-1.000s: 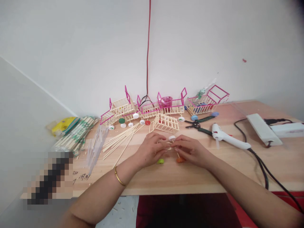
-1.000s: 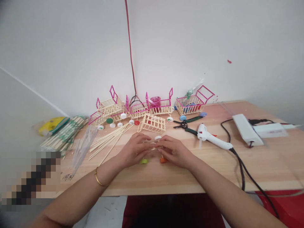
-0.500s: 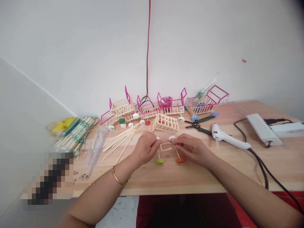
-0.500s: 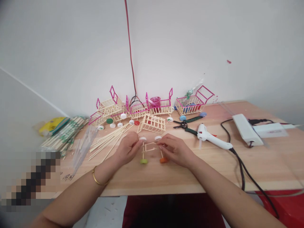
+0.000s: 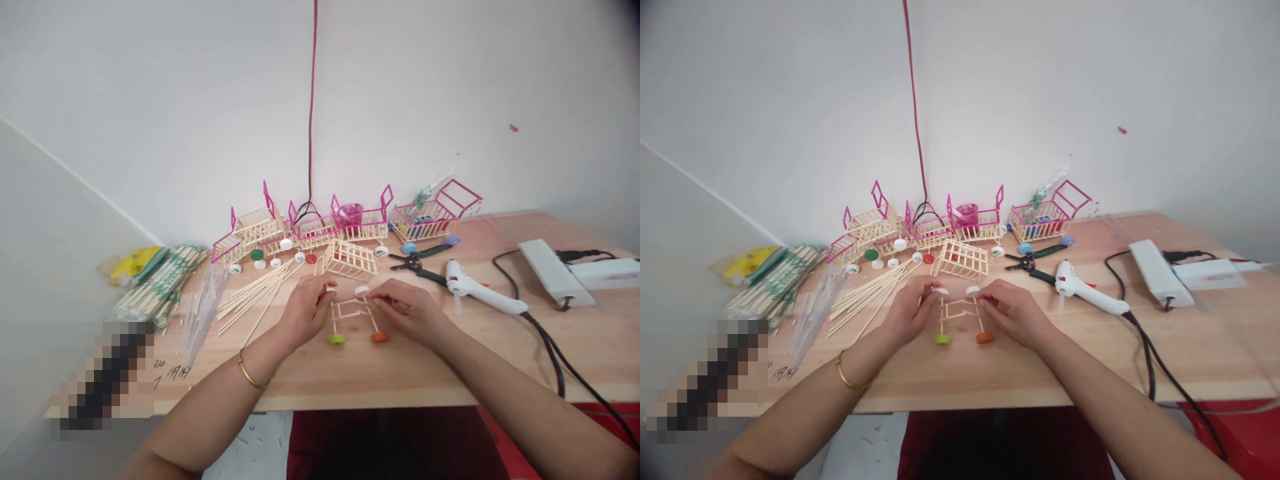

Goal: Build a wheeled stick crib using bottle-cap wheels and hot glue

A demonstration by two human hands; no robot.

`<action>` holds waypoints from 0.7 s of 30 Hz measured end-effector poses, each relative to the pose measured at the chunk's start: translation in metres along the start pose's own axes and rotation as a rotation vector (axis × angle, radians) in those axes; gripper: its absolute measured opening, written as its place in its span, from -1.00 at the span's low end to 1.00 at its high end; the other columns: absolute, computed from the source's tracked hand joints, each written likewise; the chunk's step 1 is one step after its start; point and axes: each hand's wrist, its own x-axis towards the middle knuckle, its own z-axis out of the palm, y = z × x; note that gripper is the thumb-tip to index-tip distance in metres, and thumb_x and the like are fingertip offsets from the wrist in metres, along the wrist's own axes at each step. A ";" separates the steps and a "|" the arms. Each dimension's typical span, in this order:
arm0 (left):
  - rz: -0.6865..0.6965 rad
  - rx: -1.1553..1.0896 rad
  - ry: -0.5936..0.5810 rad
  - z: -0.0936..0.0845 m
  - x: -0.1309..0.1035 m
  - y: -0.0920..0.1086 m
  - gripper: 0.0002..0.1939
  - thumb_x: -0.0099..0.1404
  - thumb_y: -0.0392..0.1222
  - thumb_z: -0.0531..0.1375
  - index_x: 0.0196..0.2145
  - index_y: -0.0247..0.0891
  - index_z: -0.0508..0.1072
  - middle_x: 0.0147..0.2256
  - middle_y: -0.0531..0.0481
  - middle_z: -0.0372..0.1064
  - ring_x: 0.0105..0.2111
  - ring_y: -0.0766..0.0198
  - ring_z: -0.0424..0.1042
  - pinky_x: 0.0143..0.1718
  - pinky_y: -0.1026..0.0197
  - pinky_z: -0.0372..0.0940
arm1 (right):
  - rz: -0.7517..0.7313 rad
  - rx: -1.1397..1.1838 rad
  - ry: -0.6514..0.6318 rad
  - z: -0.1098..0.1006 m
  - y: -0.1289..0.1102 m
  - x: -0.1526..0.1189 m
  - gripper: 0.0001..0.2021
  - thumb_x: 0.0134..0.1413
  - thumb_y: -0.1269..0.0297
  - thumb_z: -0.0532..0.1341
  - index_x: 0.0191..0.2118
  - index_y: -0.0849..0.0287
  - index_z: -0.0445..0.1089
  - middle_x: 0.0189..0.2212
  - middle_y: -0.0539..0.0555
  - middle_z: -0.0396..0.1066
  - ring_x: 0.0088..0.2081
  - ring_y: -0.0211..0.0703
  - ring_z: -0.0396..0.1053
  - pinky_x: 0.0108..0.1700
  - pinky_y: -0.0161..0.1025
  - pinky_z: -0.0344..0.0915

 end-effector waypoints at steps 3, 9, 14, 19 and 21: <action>0.050 -0.022 -0.025 -0.001 0.001 0.000 -0.84 0.38 -0.22 0.01 -0.23 -0.25 0.38 -0.39 -0.01 0.42 -0.33 0.27 0.36 -0.17 0.16 0.25 | 0.009 -0.016 0.004 0.001 0.000 0.000 -0.82 0.23 0.30 0.09 -0.21 0.13 0.44 -0.35 0.10 0.46 -0.32 -0.15 0.40 -0.28 -0.22 0.32; 0.096 0.032 -0.052 -0.004 0.003 0.000 -0.58 0.39 -0.10 0.01 -0.62 -0.25 0.22 -0.66 0.11 0.14 -0.56 0.35 0.16 -0.19 0.15 0.23 | 0.031 -0.034 -0.001 0.001 0.002 -0.001 -0.82 0.23 0.28 0.10 -0.23 0.13 0.45 -0.37 0.09 0.48 -0.35 -0.16 0.40 -0.32 -0.23 0.32; 0.091 0.033 -0.109 -0.001 0.003 -0.002 -0.68 0.25 0.07 0.18 -0.40 -0.27 0.39 -0.44 -0.02 0.40 -0.37 0.25 0.34 -0.25 0.16 0.21 | 0.044 -0.015 -0.022 0.003 0.004 -0.002 -0.82 0.21 0.27 0.11 -0.20 0.13 0.45 -0.37 0.09 0.47 -0.40 -0.19 0.38 -0.37 -0.26 0.30; 0.137 0.010 -0.217 0.005 0.001 -0.004 -0.71 0.25 0.05 0.20 -0.24 -0.24 0.44 -0.25 -0.07 0.47 -0.20 0.21 0.40 -0.10 0.10 0.22 | 0.021 0.030 -0.023 0.002 0.004 -0.002 -0.83 0.20 0.28 0.11 -0.18 0.12 0.44 -0.35 0.09 0.45 -0.37 -0.18 0.38 -0.35 -0.25 0.31; 0.142 0.005 -0.229 0.005 0.001 -0.003 -0.72 0.25 0.03 0.20 -0.23 -0.24 0.45 -0.21 -0.09 0.46 -0.17 0.19 0.39 -0.09 0.09 0.23 | 0.016 0.057 -0.029 0.002 0.004 -0.002 -0.85 0.19 0.29 0.12 -0.21 0.12 0.43 -0.35 0.09 0.44 -0.35 -0.17 0.38 -0.35 -0.25 0.32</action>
